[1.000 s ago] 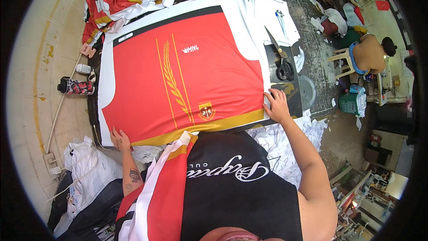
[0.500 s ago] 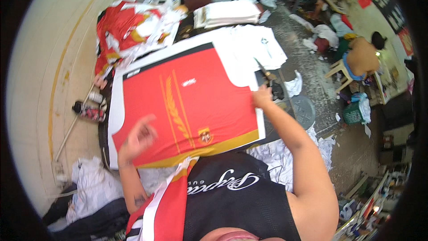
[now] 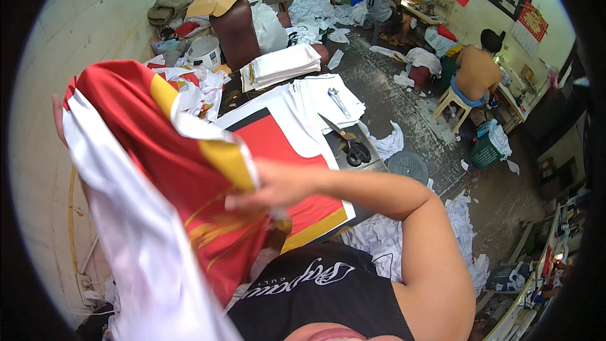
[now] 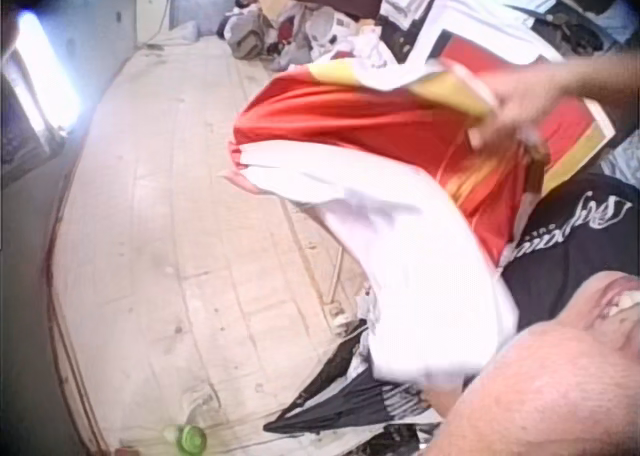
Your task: The person repeatedly lays out a red and white jersey on a table, places a white paper pattern on top, and uses shears to cut the fabric along the pattern edges. The person then removes the pattern and sets the cut fabric aside, repeating the process with additional jerseys.
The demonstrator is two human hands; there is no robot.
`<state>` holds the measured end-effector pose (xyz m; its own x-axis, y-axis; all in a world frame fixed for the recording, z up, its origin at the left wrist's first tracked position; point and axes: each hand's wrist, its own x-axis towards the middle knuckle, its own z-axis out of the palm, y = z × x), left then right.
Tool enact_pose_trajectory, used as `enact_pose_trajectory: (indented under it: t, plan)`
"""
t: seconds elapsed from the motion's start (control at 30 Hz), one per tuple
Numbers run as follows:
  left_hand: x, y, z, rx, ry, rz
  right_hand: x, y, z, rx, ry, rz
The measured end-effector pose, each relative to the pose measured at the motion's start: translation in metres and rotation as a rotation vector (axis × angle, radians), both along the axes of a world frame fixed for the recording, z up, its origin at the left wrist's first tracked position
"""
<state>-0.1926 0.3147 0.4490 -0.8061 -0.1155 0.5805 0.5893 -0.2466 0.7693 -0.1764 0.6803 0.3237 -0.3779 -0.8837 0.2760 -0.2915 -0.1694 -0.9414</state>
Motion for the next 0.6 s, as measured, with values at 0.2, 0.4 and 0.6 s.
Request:
enact_pose_trajectory:
  t: [0.2,0.4,0.6]
  plan:
    - [0.014,-0.105,0.083,-0.134,0.149,0.427,-0.045,0.124,0.057,0.340,0.659,-0.459]
    - [-0.039,-0.144,0.025,-1.164,-0.476,0.128,-0.161,0.141,0.001,0.737,0.720,-1.055]
    - [-0.075,-0.291,0.094,-1.305,0.348,1.475,-0.243,0.195,0.067,0.467,1.450,-1.594]
